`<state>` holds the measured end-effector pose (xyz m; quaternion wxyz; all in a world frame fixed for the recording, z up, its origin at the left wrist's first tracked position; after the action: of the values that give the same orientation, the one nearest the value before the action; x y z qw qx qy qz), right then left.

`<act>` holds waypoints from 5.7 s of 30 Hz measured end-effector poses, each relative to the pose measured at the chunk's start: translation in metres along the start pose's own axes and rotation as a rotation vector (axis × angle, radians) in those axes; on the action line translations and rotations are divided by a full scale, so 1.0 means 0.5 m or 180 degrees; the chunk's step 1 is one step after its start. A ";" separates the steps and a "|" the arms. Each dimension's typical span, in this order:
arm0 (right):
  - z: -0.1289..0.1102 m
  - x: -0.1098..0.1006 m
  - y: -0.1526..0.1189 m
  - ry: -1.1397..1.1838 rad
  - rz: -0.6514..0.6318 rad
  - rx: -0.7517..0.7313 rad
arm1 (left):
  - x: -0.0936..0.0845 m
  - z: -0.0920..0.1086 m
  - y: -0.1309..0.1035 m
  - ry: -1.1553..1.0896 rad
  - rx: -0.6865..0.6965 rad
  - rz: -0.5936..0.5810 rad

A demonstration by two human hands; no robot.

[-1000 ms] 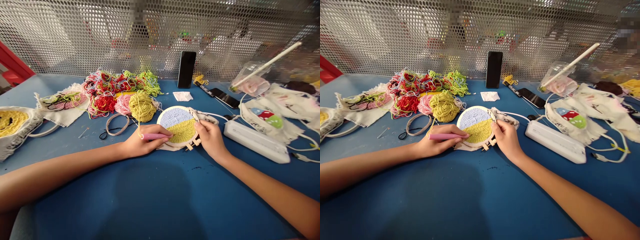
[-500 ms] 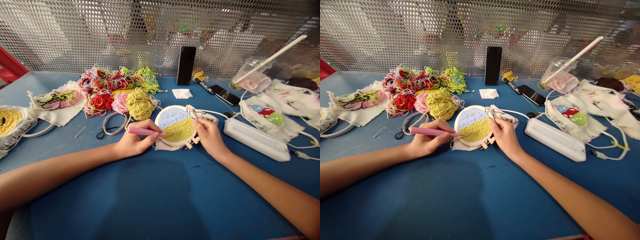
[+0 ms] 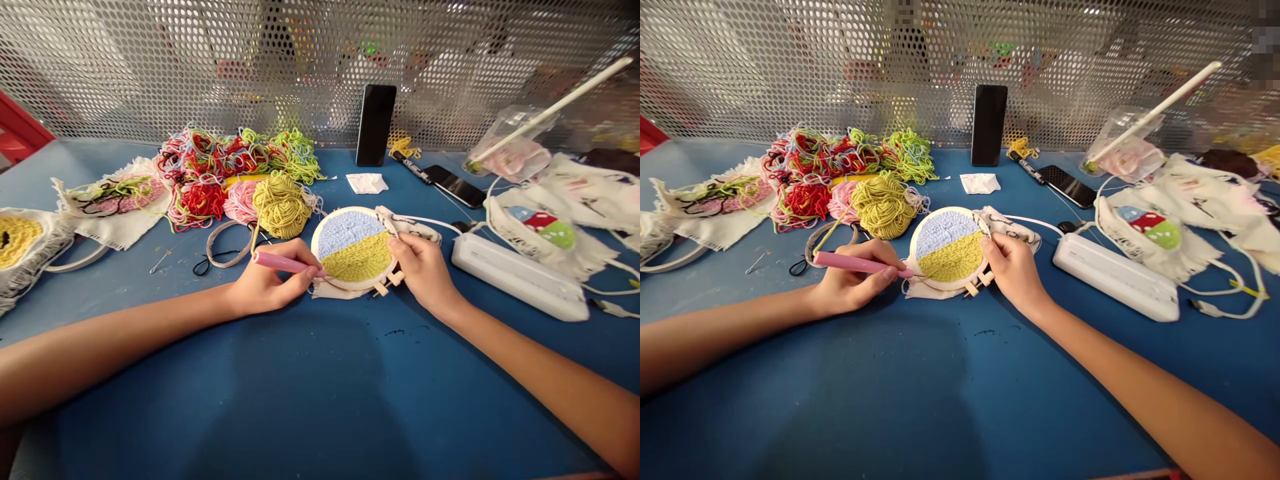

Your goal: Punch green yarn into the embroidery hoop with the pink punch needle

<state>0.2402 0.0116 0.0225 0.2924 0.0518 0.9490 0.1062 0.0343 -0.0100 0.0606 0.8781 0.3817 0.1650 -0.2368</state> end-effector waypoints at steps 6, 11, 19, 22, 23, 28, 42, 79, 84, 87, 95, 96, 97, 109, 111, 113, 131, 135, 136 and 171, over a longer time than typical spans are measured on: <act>-0.003 0.000 -0.001 0.0070 -0.0022 -0.0038 | 0.003 0.010 0.000 0.0303 0.0203 -0.0112; -0.007 0.001 -0.002 0.0078 -0.0052 -0.0097 | 0.005 0.022 0.001 0.0516 0.0391 -0.0300; 0.002 0.003 0.000 0.0065 -0.0090 -0.0007 | 0.004 0.017 0.009 0.0478 0.0314 -0.0348; -0.002 0.003 -0.003 0.0156 -0.0081 -0.0033 | 0.025 0.027 0.007 0.0603 0.0561 -0.0736; -0.004 0.002 -0.005 0.0171 -0.0063 -0.0065 | 0.030 0.030 0.005 0.0614 0.0658 -0.0824; -0.024 -0.003 -0.011 0.0132 0.0036 -0.0273 | 0.031 0.020 0.007 0.0439 0.0544 -0.0744; 0.013 0.021 0.013 0.0550 -0.0331 -0.0011 | 0.079 0.024 -0.040 0.1469 0.1805 -0.1423; 0.006 0.004 0.017 0.0019 -0.0074 -0.0049 | -0.017 0.000 0.028 0.0693 0.0086 -0.0105; 0.005 0.006 0.017 -0.0045 -0.0145 -0.0118 | 0.003 0.009 0.029 0.0802 0.0392 -0.0392; -0.004 0.008 0.012 -0.0089 -0.0188 -0.0263 | 0.011 0.001 0.031 0.0714 0.0421 -0.0494; -0.034 0.002 -0.008 -0.0110 -0.0112 -0.0666 | 0.024 0.000 0.031 0.0756 0.0606 -0.0633; -0.034 0.002 -0.009 -0.0120 -0.0108 -0.0676 | 0.032 0.010 0.028 0.0880 0.0831 -0.0781; -0.035 0.001 -0.010 -0.0133 -0.0101 -0.0687 | 0.039 0.014 0.026 0.0953 0.0969 -0.0897; -0.041 -0.002 -0.013 -0.0150 -0.0087 -0.0804 | 0.076 -0.021 0.032 0.0985 0.1005 -0.1437; -0.035 -0.001 -0.009 -0.0118 -0.0119 -0.0745 | 0.085 -0.020 0.029 0.1276 0.1150 -0.1603; -0.022 0.000 -0.003 -0.0085 -0.0141 -0.0607 | 0.084 -0.023 0.035 0.1329 0.1037 -0.1562; -0.003 0.009 0.007 -0.0330 -0.0192 -0.0175 | -0.024 -0.051 0.002 -0.0139 -0.0477 0.0105; -0.003 0.010 0.008 -0.0409 -0.0197 -0.0159 | -0.026 -0.047 -0.003 0.0022 -0.0452 0.0055; -0.002 0.011 0.008 -0.0423 -0.0198 -0.0144 | -0.025 -0.047 -0.002 0.0066 -0.0448 0.0035; -0.020 0.012 -0.007 0.0036 -0.0492 -0.0413 | 0.035 -0.098 0.061 -0.0764 -0.1120 -0.0718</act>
<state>0.2293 0.0075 0.0263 0.2971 -0.0413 0.9429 0.1448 0.0602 0.0398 0.0386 0.9124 0.1711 0.1397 -0.3446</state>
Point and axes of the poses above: each hand's wrist, its own y-axis towards the middle knuckle, its own x-axis out of the palm, z = x × y, the point moved 8 cm from there along y, towards the middle knuckle, and after that the axes turned 3 degrees about x, right-handed, at the moved point
